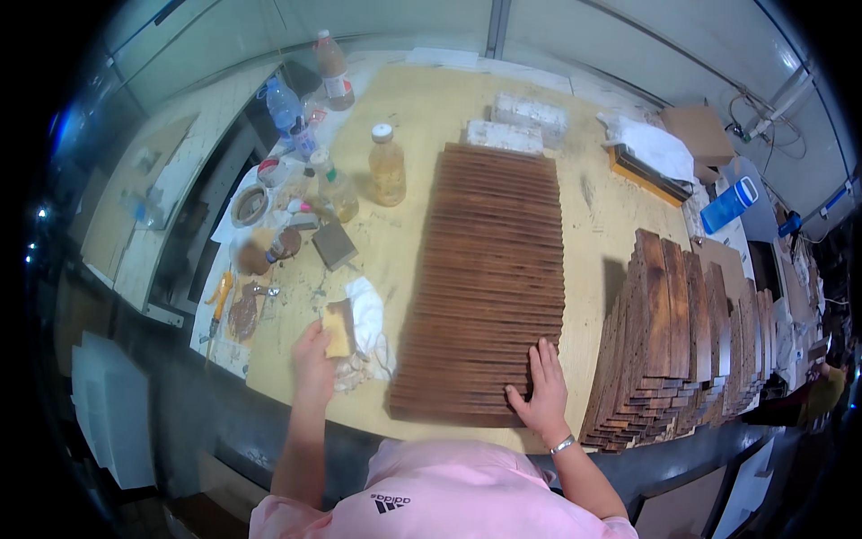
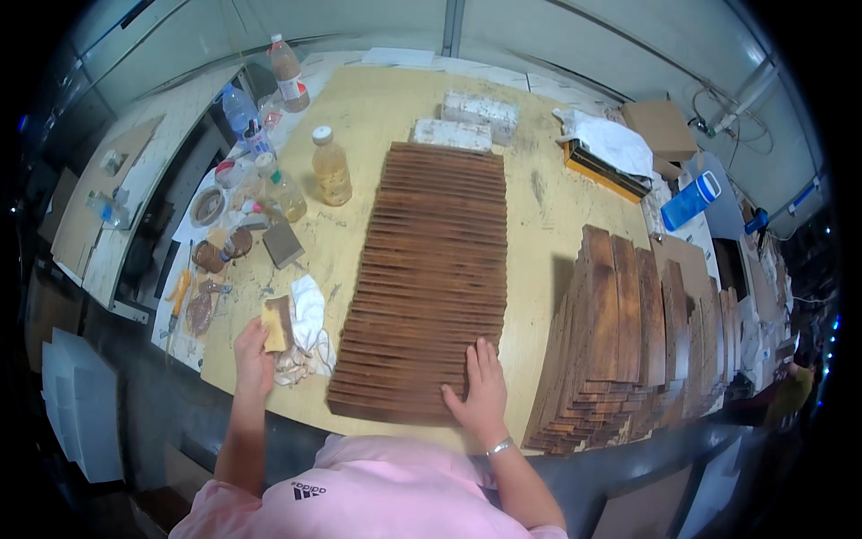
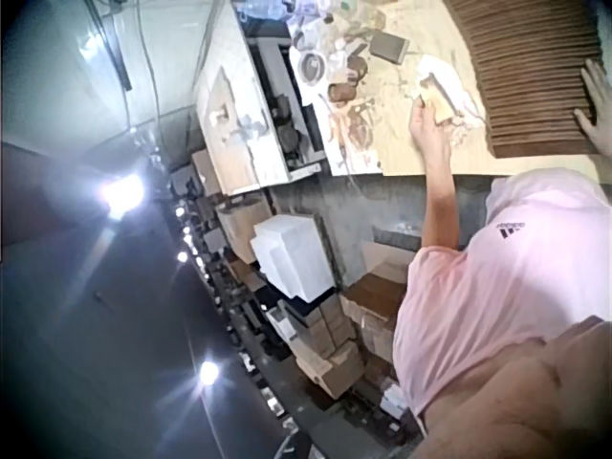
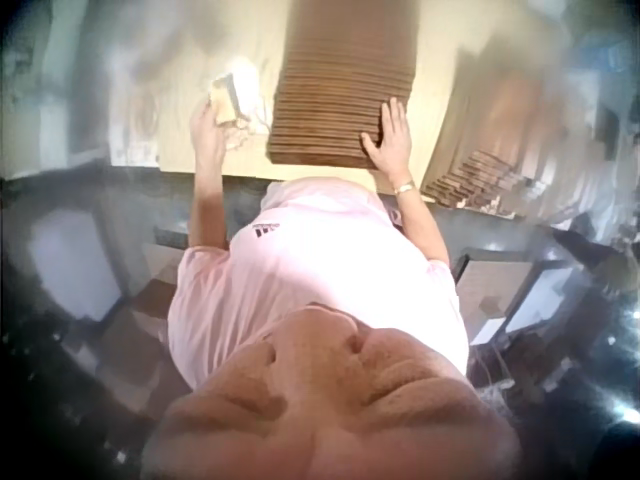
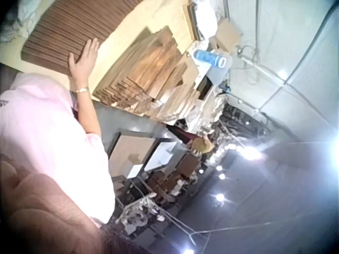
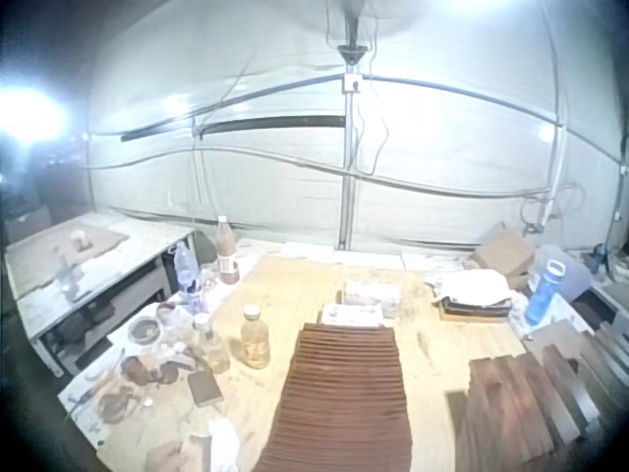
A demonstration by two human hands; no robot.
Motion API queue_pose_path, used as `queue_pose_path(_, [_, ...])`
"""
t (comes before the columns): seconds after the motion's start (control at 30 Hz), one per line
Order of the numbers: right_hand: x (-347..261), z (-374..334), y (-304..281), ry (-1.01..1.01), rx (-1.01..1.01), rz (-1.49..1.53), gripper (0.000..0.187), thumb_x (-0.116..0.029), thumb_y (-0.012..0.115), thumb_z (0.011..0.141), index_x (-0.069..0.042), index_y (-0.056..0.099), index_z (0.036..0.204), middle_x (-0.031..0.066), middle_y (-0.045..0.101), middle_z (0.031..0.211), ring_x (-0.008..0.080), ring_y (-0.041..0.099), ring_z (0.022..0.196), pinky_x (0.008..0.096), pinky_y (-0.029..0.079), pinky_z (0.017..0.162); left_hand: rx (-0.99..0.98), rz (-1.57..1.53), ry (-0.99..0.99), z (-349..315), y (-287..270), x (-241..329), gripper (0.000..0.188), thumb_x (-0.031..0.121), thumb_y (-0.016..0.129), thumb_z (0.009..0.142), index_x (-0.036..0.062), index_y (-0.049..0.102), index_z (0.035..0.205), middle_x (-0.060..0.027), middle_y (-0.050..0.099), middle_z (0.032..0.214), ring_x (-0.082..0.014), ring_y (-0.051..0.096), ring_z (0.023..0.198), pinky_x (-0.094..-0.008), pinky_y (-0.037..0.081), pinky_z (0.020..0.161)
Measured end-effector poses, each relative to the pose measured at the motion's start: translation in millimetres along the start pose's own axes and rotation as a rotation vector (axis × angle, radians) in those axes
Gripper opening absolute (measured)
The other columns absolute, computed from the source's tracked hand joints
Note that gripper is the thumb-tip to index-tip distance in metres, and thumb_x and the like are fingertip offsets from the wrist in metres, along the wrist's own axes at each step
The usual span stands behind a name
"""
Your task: The person polishes a stack of wooden slats by rubbing them with a small sponge and wiping them with a cloth.
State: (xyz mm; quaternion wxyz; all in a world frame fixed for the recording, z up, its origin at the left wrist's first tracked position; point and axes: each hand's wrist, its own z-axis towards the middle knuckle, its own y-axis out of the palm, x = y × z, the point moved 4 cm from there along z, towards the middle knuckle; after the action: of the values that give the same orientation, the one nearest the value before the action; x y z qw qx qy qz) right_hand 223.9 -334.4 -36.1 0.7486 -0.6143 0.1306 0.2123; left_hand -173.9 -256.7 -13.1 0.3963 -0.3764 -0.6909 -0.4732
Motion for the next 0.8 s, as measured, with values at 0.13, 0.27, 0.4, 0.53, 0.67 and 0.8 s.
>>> queue_pose_path(0.13, [-0.5, 1.5, -0.3, 0.017, -0.032, -0.005, 0.089, -0.032, 0.079, 0.077, 0.0, 0.041, 0.152, 0.0245, 0.034, 0.162, 0.0447, 0.033, 0.149, 0.0511, 0.031, 0.121, 0.273, 0.012, 0.077, 16.0, -66.6, -2.0, 0.028, 0.011, 0.055, 0.099, -0.0049, 0.062, 0.122, -0.0094, 0.067, 0.114, -0.0158, 0.065, 0.103, -0.0312, 0.052, 0.088])
queue_pose_path(0.27, [-3.8, -1.6, 1.8, 0.027, -0.022, 0.022, 0.086, -0.022, 0.075, 0.078, -0.002, 0.041, 0.154, 0.0221, 0.033, 0.164, 0.0428, 0.03, 0.151, 0.0496, 0.029, 0.123, 0.531, 0.163, 0.35, 38.0, -140.6, 18.4, 0.019, 0.009, 0.065, 0.097, -0.0015, 0.063, 0.113, -0.0083, 0.068, 0.106, -0.0155, 0.065, 0.099, -0.0308, 0.052, 0.087])
queue_pose_path(0.4, [-0.4, -4.3, 3.3, 0.024, -0.038, 0.01, 0.085, -0.022, 0.073, 0.079, -0.003, 0.039, 0.155, 0.0227, 0.032, 0.164, 0.0432, 0.03, 0.151, 0.0501, 0.029, 0.123, 0.734, 0.367, 0.436, 43.9, -183.1, 34.9, 0.02, 0.005, 0.069, 0.094, -0.0021, 0.063, 0.112, -0.0089, 0.068, 0.103, -0.0152, 0.065, 0.096, -0.0287, 0.051, 0.086])
queue_pose_path(0.53, [2.1, -2.0, 4.5, -0.005, -0.041, -0.012, 0.09, -0.024, 0.076, 0.076, -0.002, 0.038, 0.154, 0.0253, 0.033, 0.162, 0.0474, 0.032, 0.149, 0.053, 0.03, 0.122, 0.785, 0.636, 0.457, 40.7, -185.4, 39.4, 0.02, 0.006, 0.069, 0.093, -0.0023, 0.065, 0.11, -0.0068, 0.069, 0.098, -0.0144, 0.065, 0.089, -0.0285, 0.052, 0.082])
queue_pose_path(0.67, [3.9, 0.7, 5.9, -0.021, -0.059, -0.009, 0.089, -0.028, 0.075, 0.077, -0.001, 0.038, 0.154, 0.0256, 0.033, 0.162, 0.0484, 0.031, 0.149, 0.0541, 0.03, 0.121, 0.842, 0.863, 0.479, 49.6, -227.2, 44.3, 0.022, 0.006, 0.073, 0.088, 0.0007, 0.066, 0.108, -0.0099, 0.07, 0.098, -0.0198, 0.068, 0.09, -0.0322, 0.054, 0.083])
queue_pose_path(0.8, [1.2, -1.2, 4.5, 0.02, -0.08, -0.004, 0.088, -0.025, 0.074, 0.078, -0.001, 0.039, 0.154, 0.0255, 0.032, 0.163, 0.0484, 0.029, 0.15, 0.0542, 0.027, 0.122, 0.959, 1.123, 0.524, 63.0, -267.9, 40.3, 0.019, 0.007, 0.072, 0.087, 0.0003, 0.068, 0.104, -0.0101, 0.071, 0.093, -0.0184, 0.069, 0.085, -0.0328, 0.055, 0.078])
